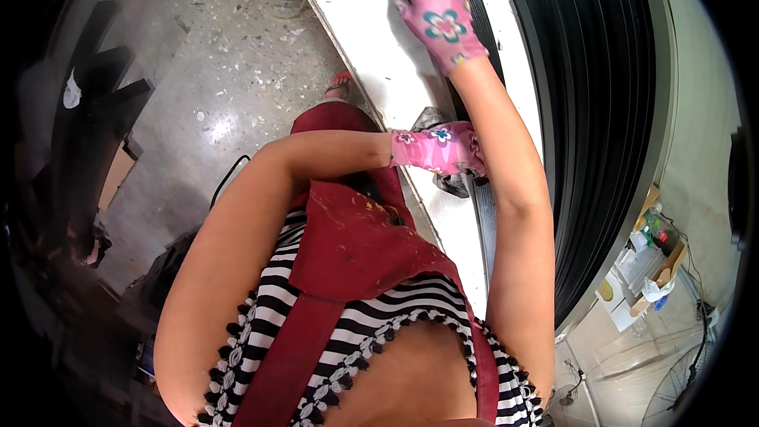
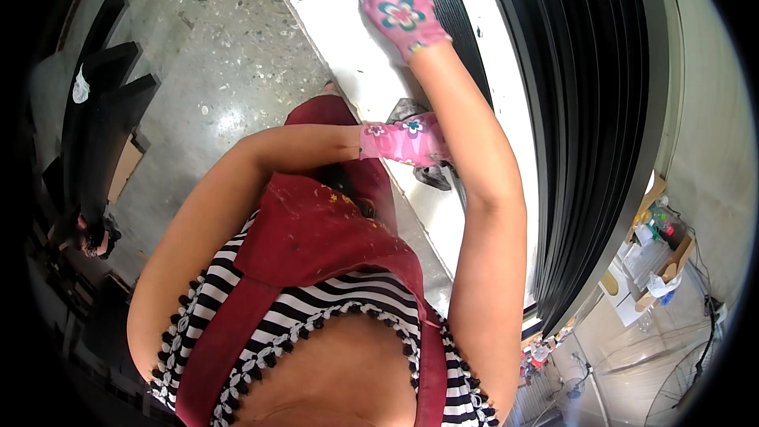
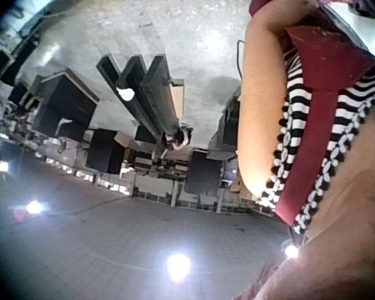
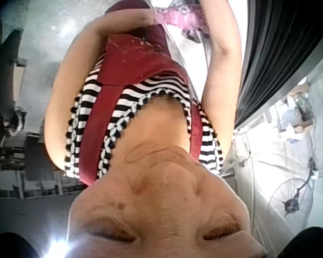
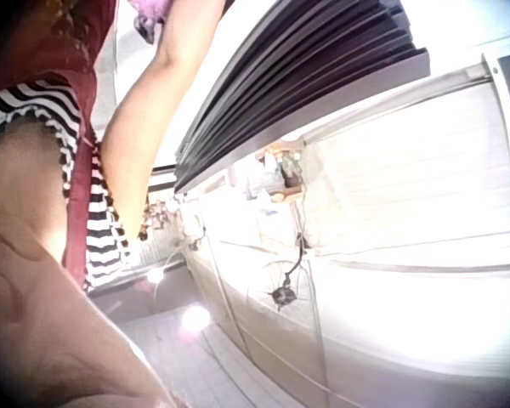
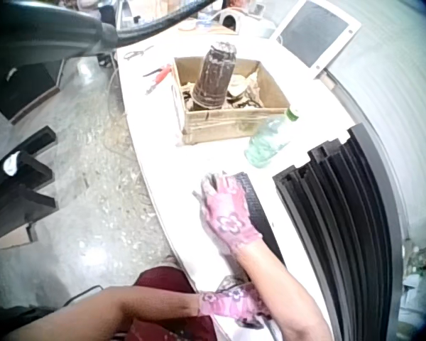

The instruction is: The person wipes the surface of long black planks with a cloth and a small abrasive pad. They handle the planks one at a time, wiping each side and then stacking them on a pile.

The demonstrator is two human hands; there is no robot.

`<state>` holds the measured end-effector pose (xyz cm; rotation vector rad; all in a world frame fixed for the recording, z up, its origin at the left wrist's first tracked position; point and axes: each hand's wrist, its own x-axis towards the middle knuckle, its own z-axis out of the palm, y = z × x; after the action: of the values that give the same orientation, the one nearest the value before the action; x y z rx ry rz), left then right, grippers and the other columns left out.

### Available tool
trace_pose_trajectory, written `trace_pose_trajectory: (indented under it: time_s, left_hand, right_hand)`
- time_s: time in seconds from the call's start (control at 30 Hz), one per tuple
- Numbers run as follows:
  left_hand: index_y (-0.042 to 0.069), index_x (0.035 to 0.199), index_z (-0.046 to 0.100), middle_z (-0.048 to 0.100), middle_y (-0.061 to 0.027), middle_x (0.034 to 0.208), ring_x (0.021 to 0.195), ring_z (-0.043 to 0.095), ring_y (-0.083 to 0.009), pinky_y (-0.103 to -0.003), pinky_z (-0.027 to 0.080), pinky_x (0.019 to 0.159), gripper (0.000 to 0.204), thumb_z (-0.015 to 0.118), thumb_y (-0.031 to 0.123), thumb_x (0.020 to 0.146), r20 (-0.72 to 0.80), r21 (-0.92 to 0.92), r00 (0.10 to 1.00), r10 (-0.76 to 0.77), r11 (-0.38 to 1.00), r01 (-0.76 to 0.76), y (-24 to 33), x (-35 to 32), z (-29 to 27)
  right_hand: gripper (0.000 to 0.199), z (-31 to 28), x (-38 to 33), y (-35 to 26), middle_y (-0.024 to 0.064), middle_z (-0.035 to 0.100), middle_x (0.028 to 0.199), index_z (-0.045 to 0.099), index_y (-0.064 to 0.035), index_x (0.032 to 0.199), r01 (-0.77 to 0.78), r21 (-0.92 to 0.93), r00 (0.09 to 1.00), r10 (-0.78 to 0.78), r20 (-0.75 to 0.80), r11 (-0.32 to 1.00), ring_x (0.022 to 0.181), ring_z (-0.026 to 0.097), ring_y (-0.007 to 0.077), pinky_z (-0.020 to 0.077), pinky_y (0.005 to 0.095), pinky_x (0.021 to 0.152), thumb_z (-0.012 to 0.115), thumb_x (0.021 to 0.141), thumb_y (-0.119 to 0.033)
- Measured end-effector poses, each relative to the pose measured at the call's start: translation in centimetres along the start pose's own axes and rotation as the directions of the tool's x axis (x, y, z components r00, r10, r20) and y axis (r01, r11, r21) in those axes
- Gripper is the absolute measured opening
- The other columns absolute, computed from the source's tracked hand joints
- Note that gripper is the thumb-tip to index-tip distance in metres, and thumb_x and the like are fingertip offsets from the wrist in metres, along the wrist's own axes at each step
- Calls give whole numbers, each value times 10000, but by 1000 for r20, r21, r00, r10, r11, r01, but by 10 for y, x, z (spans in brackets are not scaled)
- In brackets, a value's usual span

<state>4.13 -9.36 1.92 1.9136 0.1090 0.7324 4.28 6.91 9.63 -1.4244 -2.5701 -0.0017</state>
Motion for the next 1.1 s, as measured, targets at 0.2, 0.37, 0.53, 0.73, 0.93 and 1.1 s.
trace_pose_trajectory:
  time_s: [0.2,0.37,0.53,0.73,0.93,1.1]
  left_hand:
    - [45,1180,649,652,-103,1209,1142,599,-245,-372,456,1007,417,694,68,767,24,-363,996,85,929,-71,22,-43,-12]
    - [43,1181,658,650,-127,1209,1146,596,-285,-392,430,1018,419,671,154,776,-34,-221,997,-75,973,66,69,-99,-62]
    - [34,1192,658,644,-134,1225,1162,578,-321,-448,377,1040,509,590,344,794,-118,-268,949,-294,929,255,79,-114,-72]
    - [-7,1152,659,643,-163,1205,1104,590,-349,-436,430,979,527,581,352,775,-102,-250,945,-310,928,278,80,-104,-51]
    - [4,1157,659,646,-145,1213,1129,593,-311,-411,393,1032,428,601,213,788,-126,-217,899,-418,896,387,94,-110,-36]
    - [0,1177,653,643,-127,1214,1171,580,-286,-389,423,1024,453,589,-38,730,-130,-363,860,-494,831,422,100,-112,-28]
  right_hand:
    - [515,-38,-159,3,166,509,1321,565,-123,1311,-46,108,995,36,88,993,1159,512,376,451,482,992,689,817,-199]
    - [608,-58,-256,-3,166,497,1326,549,-108,1322,-159,115,973,136,186,981,1126,512,378,440,492,972,718,740,-151]
    - [496,-26,-168,-4,157,517,1313,578,-130,1278,-131,156,991,133,3,979,1190,493,371,418,487,1021,689,806,-234]
    - [489,-16,-133,-4,163,544,1296,588,-133,1283,-170,132,985,173,-15,977,1171,510,362,424,458,1025,680,817,-245]
    - [522,-54,-305,-11,143,535,1288,609,-145,1241,-337,173,941,333,51,925,1121,541,367,463,469,972,708,730,-177]
    - [566,-55,-316,-13,135,537,1304,584,-149,1280,-354,189,935,354,33,916,1150,533,365,452,475,980,725,732,-182]
